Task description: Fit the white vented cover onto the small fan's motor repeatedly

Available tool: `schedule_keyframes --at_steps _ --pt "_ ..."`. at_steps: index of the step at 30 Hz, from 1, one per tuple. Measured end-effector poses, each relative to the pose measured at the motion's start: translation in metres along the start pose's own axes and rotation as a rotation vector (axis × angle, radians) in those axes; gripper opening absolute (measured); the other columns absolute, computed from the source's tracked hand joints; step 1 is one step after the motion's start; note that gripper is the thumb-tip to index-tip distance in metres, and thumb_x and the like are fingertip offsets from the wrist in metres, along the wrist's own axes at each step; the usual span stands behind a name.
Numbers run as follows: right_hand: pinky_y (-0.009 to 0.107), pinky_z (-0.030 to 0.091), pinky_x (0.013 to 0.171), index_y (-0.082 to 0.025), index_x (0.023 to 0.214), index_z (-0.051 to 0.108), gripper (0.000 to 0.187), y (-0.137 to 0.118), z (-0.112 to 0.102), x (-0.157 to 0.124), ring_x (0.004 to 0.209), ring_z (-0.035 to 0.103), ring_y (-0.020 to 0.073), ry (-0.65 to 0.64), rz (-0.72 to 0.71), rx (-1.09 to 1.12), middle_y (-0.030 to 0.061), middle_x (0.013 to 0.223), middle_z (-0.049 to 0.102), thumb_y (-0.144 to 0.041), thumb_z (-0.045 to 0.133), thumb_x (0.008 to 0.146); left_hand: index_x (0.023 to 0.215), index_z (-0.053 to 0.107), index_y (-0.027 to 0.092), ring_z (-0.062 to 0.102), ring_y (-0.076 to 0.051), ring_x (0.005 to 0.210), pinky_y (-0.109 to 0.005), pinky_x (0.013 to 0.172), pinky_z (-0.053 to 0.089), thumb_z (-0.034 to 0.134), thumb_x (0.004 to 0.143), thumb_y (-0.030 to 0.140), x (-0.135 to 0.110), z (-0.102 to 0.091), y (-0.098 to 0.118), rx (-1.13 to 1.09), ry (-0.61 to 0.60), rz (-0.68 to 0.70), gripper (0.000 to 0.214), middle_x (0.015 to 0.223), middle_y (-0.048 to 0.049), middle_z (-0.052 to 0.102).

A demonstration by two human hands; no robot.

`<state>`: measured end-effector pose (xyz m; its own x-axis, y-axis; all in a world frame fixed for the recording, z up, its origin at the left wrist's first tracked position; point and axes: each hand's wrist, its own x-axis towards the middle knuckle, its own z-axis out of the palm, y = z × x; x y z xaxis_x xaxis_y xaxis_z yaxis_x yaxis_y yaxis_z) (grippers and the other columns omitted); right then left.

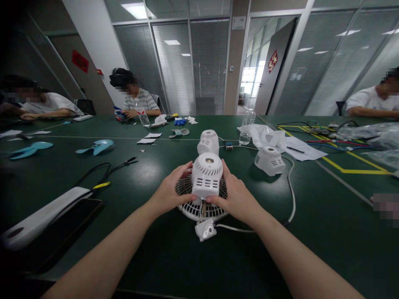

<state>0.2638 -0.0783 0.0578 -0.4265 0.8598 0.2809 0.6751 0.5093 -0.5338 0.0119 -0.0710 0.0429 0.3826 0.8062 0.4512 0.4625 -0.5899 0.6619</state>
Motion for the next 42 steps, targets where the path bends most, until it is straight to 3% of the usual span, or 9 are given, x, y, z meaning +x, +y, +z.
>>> schedule_keyframes --at_steps 7,15,23,29,42 --pt "0.056 0.039 0.108 -0.025 0.155 0.007 0.102 -0.0036 -0.0022 0.0001 0.134 0.046 0.0347 0.012 -0.019 0.053 0.0149 0.15 0.044 -0.045 0.072 0.079 0.149 0.029 0.03 0.053 -0.03 0.127 -0.051 0.109 0.042 0.081 0.071 0.042 -0.0006 0.0008 -0.0006 -0.022 -0.026 0.0 0.096 0.151 -0.0102 0.039" --pt "0.058 0.04 0.108 -0.026 0.154 0.012 0.096 -0.006 -0.0033 -0.0013 0.136 0.044 0.0361 0.016 0.015 0.07 0.0149 0.151 0.043 -0.044 0.071 0.08 0.153 0.02 0.031 0.045 -0.033 0.133 -0.053 0.111 0.039 0.081 0.068 0.046 -0.0007 0.0012 0.0039 0.03 -0.084 -0.053 0.106 0.154 -0.0098 0.036" --pt "0.06 0.039 0.108 -0.028 0.154 0.014 0.092 -0.0079 -0.003 -0.0012 0.136 0.044 0.0372 0.033 -0.009 0.037 0.014 0.151 0.043 -0.042 0.069 0.081 0.153 0.018 0.032 0.044 -0.035 0.134 -0.059 0.11 0.037 0.078 0.071 0.043 -0.001 0.002 0.0041 0.018 -0.079 -0.056 0.102 0.155 -0.0104 0.034" --pt "0.06 0.04 0.107 -0.028 0.155 0.009 0.098 -0.0074 -0.0042 -0.0006 0.134 0.047 0.0369 0.035 -0.019 0.04 0.0142 0.151 0.043 -0.042 0.071 0.08 0.153 0.016 0.033 0.045 -0.035 0.134 -0.058 0.109 0.039 0.077 0.072 0.042 -0.0016 0.0024 0.0047 0.027 -0.074 -0.053 0.102 0.156 -0.0098 0.033" --pt "0.057 0.042 0.106 -0.027 0.154 0.013 0.1 -0.0048 -0.0044 -0.0015 0.133 0.048 0.0358 0.032 0.006 0.077 0.014 0.148 0.047 -0.046 0.074 0.077 0.154 0.015 0.031 0.043 -0.035 0.136 -0.057 0.111 0.038 0.075 0.075 0.044 -0.0028 0.0037 0.0066 0.066 -0.07 -0.063 0.1 0.157 -0.0109 0.032"
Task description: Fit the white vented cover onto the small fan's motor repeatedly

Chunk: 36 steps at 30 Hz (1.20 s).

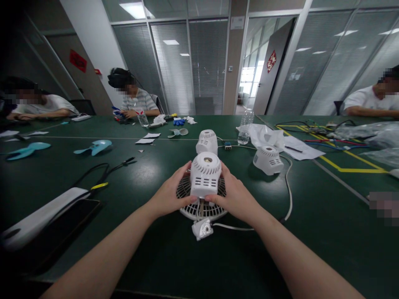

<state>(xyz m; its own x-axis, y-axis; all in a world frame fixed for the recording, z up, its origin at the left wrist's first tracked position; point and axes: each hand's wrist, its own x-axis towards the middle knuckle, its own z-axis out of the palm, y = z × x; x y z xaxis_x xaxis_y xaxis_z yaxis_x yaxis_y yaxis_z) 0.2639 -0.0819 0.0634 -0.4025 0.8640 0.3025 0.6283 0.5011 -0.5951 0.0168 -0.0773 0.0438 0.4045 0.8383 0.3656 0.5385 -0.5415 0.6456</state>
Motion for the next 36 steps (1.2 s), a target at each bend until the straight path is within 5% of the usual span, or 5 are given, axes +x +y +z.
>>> schedule_keyframes --at_steps 23,36 --pt "0.059 0.047 0.098 -0.028 0.156 0.007 0.102 0.0001 0.0034 0.0038 0.126 0.055 0.0377 0.015 0.061 -0.009 0.0151 0.143 0.052 -0.043 0.072 0.078 0.155 0.012 0.034 0.047 -0.033 0.135 -0.057 0.112 0.038 0.073 0.079 0.042 0.0011 -0.0002 0.0001 -0.055 0.01 -0.033 0.097 0.158 -0.0077 0.034" --pt "0.058 0.045 0.103 -0.023 0.152 0.016 0.103 -0.0003 -0.003 0.002 0.127 0.055 0.036 -0.019 0.078 0.072 0.0168 0.137 0.057 -0.046 0.078 0.073 0.151 0.027 0.028 0.046 -0.035 0.134 -0.059 0.111 0.037 0.075 0.073 0.043 0.0019 -0.0053 0.0066 -0.034 -0.038 -0.062 0.092 0.149 -0.012 0.045"
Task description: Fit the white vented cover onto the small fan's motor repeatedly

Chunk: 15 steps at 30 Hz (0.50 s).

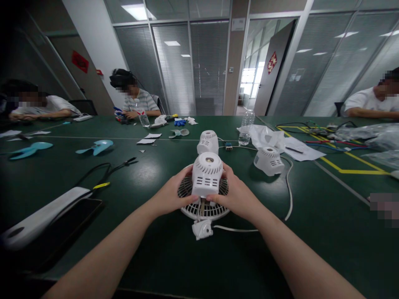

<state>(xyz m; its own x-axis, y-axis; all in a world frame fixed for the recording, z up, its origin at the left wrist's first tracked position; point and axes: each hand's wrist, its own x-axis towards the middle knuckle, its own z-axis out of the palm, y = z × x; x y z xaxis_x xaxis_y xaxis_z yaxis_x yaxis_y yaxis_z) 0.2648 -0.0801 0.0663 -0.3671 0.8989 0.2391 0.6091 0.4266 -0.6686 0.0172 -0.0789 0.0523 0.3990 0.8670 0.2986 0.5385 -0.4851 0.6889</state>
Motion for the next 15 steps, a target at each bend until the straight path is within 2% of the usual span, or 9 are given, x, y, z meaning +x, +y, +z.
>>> schedule_keyframes --at_steps 9,15 --pt "0.058 0.046 0.102 -0.024 0.152 0.013 0.105 -0.0003 -0.0024 -0.0004 0.124 0.057 0.0354 -0.036 0.012 0.021 0.0166 0.136 0.058 -0.047 0.078 0.073 0.148 0.034 0.025 0.043 -0.038 0.136 -0.063 0.111 0.033 0.074 0.074 0.048 0.0031 -0.0004 -0.0051 0.006 -0.008 0.008 0.086 0.149 -0.0138 0.045" --pt "0.057 0.046 0.103 -0.026 0.153 0.012 0.105 0.0006 -0.0024 -0.0013 0.126 0.056 0.0351 -0.048 0.009 0.0 0.0154 0.138 0.056 -0.05 0.077 0.074 0.147 0.035 0.024 0.043 -0.033 0.136 -0.055 0.113 0.035 0.076 0.073 0.045 0.0033 -0.0015 -0.0047 -0.032 -0.02 -0.01 0.088 0.15 -0.0111 0.045"
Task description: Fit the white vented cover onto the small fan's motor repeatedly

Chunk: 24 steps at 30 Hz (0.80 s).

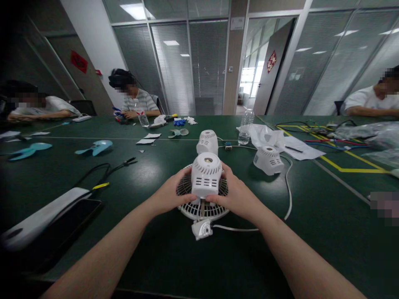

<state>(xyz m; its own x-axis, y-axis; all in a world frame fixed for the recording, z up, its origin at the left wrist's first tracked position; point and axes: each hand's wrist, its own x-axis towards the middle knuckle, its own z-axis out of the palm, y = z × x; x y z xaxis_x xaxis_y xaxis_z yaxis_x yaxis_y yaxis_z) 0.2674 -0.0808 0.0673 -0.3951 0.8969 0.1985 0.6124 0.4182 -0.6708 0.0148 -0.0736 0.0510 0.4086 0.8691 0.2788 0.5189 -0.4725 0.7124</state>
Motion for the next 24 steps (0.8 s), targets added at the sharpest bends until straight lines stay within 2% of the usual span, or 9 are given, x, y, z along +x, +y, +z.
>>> schedule_keyframes --at_steps 5,12,17,21,24 --pt "0.055 0.046 0.103 -0.026 0.152 0.012 0.104 -0.001 -0.001 0.0 0.127 0.055 0.0342 -0.007 -0.012 -0.015 0.0152 0.139 0.055 -0.05 0.076 0.075 0.148 0.033 0.023 0.043 -0.032 0.136 -0.052 0.114 0.035 0.075 0.073 0.048 0.0 -0.001 0.0 0.03 -0.011 0.002 0.089 0.15 -0.0112 0.044" --pt "0.057 0.044 0.105 -0.023 0.152 0.012 0.103 -0.003 -0.002 0.0 0.129 0.052 0.0361 -0.02 -0.022 -0.053 0.0171 0.143 0.051 -0.05 0.075 0.075 0.15 0.031 0.023 0.04 -0.036 0.138 -0.057 0.112 0.034 0.071 0.075 0.056 0.001 0.002 -0.004 0.155 -0.016 0.007 0.092 0.152 -0.013 0.04" --pt "0.06 0.034 0.111 -0.026 0.155 0.001 0.106 0.004 0.004 0.001 0.139 0.04 0.0369 -0.003 -0.107 -0.084 0.0153 0.155 0.035 -0.053 0.07 0.079 0.151 0.027 0.023 0.037 -0.035 0.14 -0.057 0.114 0.031 0.069 0.077 0.058 0.0 0.005 -0.008 0.22 0.02 0.049 0.092 0.154 -0.0126 0.038" --pt "0.066 0.029 0.11 -0.023 0.155 -0.012 0.121 0.013 0.011 0.004 0.14 0.037 0.041 0.006 -0.101 -0.079 0.0193 0.156 0.033 -0.063 0.069 0.075 0.152 0.024 0.025 0.035 -0.038 0.14 -0.059 0.113 0.03 0.072 0.074 0.06 0.0 0.008 -0.014 0.175 0.058 0.087 0.099 0.155 -0.0136 0.035" --pt "0.067 0.025 0.111 -0.024 0.153 -0.022 0.132 0.019 0.015 0.005 0.142 0.032 0.0418 0.028 -0.085 -0.079 0.0194 0.158 0.029 -0.065 0.072 0.07 0.151 0.026 0.023 0.039 -0.037 0.138 -0.057 0.112 0.033 0.07 0.077 0.06 0.002 0.01 -0.02 0.074 0.144 0.118 0.094 0.153 -0.0149 0.036"
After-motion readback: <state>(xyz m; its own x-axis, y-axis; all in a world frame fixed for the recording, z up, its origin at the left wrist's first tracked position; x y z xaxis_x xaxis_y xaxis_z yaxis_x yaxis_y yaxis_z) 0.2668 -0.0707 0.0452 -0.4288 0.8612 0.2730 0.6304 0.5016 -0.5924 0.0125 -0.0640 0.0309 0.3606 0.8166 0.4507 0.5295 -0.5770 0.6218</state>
